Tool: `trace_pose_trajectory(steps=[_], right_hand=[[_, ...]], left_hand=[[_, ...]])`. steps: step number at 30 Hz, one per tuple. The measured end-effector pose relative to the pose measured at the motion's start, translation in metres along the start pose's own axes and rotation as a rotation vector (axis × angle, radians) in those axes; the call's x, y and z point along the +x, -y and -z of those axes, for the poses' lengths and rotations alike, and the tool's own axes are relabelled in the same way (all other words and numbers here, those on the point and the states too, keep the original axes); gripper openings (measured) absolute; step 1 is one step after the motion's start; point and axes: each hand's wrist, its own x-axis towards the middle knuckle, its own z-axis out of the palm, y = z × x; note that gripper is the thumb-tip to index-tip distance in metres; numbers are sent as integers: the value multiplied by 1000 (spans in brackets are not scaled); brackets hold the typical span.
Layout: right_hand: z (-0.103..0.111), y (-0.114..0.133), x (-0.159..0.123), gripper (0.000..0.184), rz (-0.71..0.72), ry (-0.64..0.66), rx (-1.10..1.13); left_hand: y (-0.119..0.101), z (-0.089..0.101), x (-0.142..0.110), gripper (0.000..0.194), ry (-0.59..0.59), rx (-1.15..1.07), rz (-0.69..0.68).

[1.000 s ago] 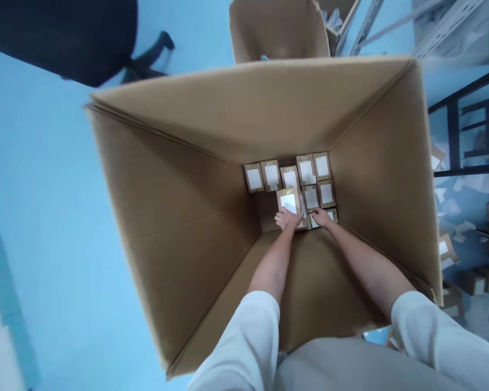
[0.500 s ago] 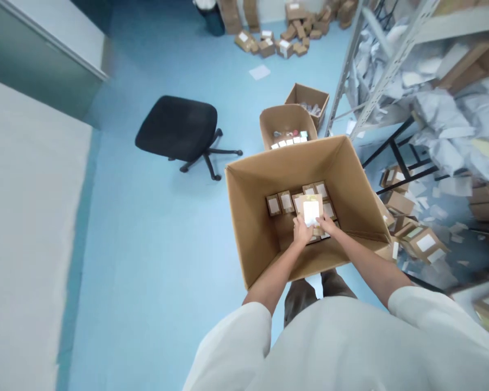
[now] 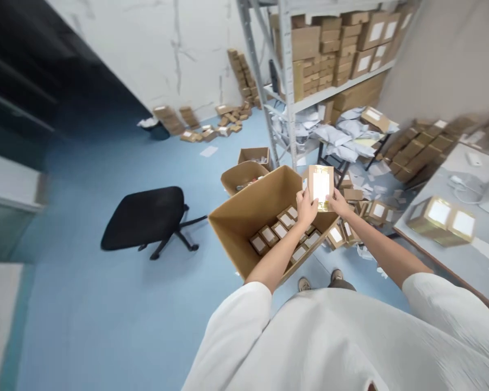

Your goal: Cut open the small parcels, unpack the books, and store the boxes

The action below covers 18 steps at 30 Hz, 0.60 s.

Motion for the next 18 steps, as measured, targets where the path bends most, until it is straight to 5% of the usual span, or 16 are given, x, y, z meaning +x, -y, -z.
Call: trace_pose_trajectory(steps=[7, 14, 18], right_hand=[[124, -29, -42, 59, -63, -296, 19], [252, -80, -88, 37, -133, -387, -129], [319, -111, -101, 40, -198, -405, -170]], left_hand=[[-88, -86, 1, 75, 192, -56, -171], [-158, -201, -22, 73, 367, -34, -247], [-194, -267, -34, 73, 406, -47, -247]])
